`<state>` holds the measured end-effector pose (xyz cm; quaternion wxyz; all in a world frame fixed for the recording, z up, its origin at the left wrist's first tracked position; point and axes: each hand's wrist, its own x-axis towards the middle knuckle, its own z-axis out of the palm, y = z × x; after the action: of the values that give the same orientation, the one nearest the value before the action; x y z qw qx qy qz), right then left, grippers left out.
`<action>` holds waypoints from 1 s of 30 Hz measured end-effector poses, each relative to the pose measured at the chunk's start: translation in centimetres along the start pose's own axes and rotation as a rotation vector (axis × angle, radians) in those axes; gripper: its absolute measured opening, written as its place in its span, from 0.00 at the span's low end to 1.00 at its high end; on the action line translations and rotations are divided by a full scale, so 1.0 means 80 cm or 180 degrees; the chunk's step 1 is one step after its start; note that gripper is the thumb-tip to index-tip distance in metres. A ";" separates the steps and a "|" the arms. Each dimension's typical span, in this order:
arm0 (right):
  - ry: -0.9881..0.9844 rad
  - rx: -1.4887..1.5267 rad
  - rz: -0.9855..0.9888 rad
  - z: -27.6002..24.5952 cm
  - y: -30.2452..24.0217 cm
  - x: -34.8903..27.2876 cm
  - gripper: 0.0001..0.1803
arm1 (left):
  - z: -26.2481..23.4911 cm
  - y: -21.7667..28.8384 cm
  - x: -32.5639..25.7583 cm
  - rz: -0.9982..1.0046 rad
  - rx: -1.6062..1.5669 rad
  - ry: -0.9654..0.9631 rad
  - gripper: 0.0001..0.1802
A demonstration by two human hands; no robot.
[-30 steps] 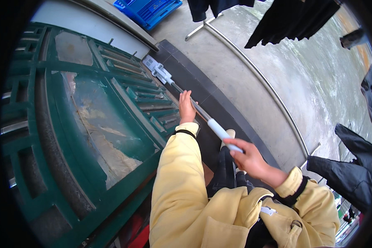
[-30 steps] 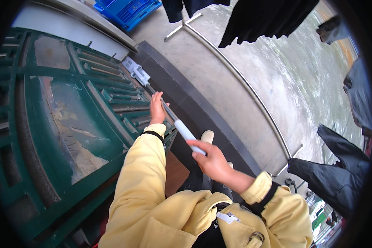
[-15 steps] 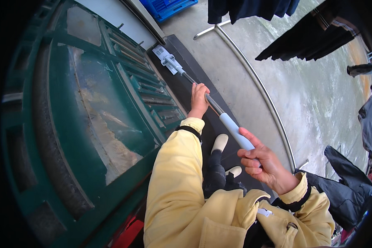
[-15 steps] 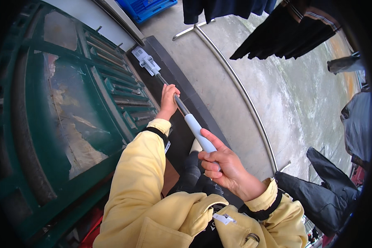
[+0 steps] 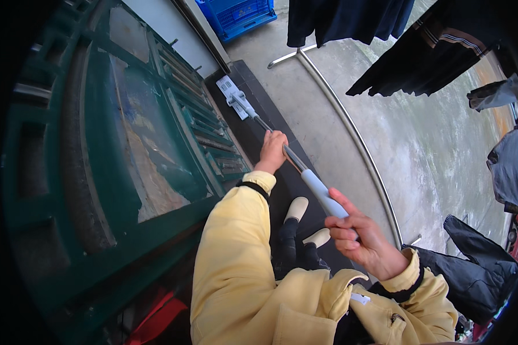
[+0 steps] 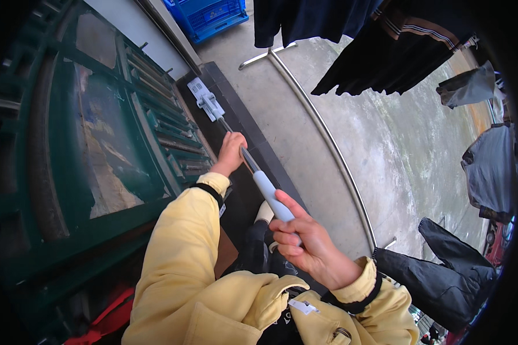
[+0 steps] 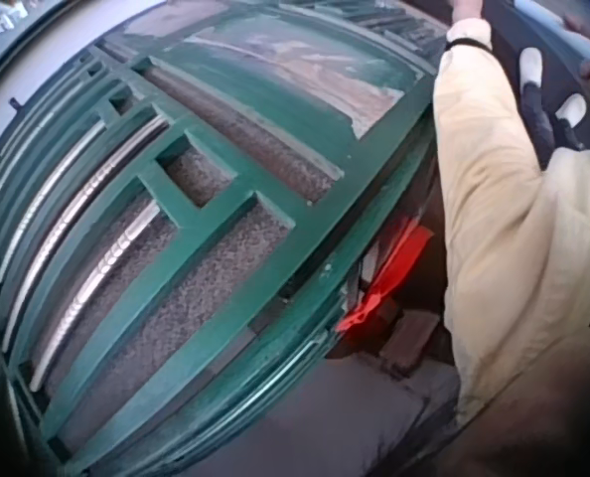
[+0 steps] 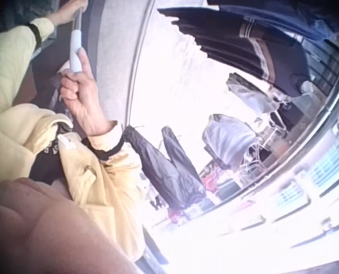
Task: The person mops the floor with a flat mop, moving through a garage area with a red three-wheeled vehicle, then onto an outdoor patio with a clothes rack, and finally into an indoor room and bathroom. The person uses a long-handled mop to clean the floor surfaces continuously.
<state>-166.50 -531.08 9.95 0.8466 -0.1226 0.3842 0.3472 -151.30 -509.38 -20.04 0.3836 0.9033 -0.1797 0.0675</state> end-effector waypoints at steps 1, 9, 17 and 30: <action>0.0093 -0.0036 0.0025 0.000 0.001 -0.019 0.39 | 0.003 0.018 -0.006 0.0019 -0.0059 -0.0009 0.11; -0.0032 0.0124 -0.0075 0.015 -0.002 -0.030 0.38 | 0.005 0.009 0.027 0.0187 -0.0089 -0.0048 0.11; -0.0001 0.0142 -0.0248 0.018 -0.008 -0.010 0.36 | 0.023 -0.006 0.038 -0.0031 0.0039 -0.0251 0.12; 0.0267 -0.0172 0.0026 -0.001 -0.042 -0.030 0.40 | 0.052 -0.001 0.037 -0.0141 0.0021 -0.0409 0.15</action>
<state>-165.38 -534.74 11.47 0.8247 -0.1583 0.4103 0.3555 -148.60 -513.15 -22.20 0.3698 0.9108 -0.1837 0.0015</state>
